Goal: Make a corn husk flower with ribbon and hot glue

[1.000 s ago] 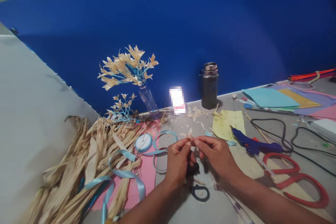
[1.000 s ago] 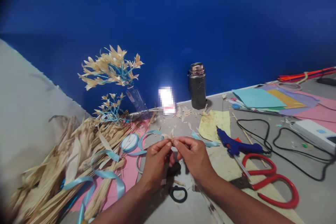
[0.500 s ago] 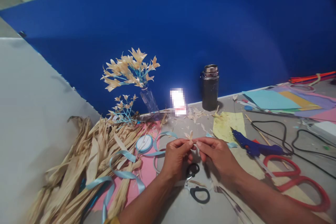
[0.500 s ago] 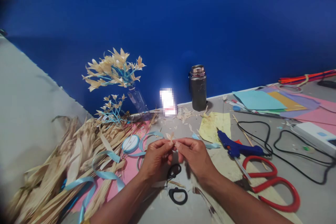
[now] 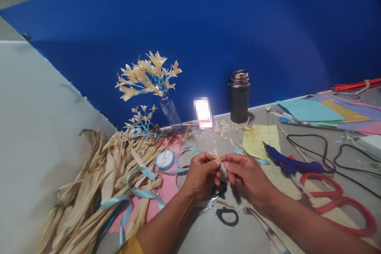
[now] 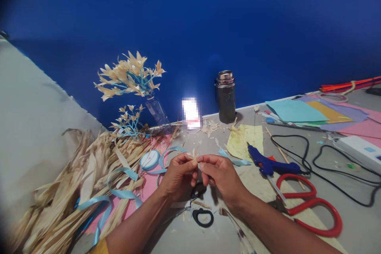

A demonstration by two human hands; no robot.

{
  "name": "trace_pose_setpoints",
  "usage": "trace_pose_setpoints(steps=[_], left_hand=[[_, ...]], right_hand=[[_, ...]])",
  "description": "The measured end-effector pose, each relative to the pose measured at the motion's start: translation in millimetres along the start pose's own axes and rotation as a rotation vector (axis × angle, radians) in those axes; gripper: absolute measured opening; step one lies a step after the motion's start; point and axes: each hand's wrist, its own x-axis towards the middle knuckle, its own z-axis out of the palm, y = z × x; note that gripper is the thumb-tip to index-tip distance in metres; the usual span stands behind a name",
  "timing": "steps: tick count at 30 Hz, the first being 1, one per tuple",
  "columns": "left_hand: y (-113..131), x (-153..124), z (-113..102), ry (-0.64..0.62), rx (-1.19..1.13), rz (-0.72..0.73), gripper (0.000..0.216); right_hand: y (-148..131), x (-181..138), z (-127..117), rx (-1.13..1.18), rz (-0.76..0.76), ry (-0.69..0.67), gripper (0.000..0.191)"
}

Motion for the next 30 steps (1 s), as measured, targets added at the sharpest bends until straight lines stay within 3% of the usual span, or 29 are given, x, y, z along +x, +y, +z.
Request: trace_pose_setpoints(steps=[30], left_hand=[[6.7, -1.2, -3.0, 0.027, 0.165, 0.054, 0.046]], right_hand=[[-0.3, -3.9, 1.5, -0.129, 0.013, 0.060, 0.030]])
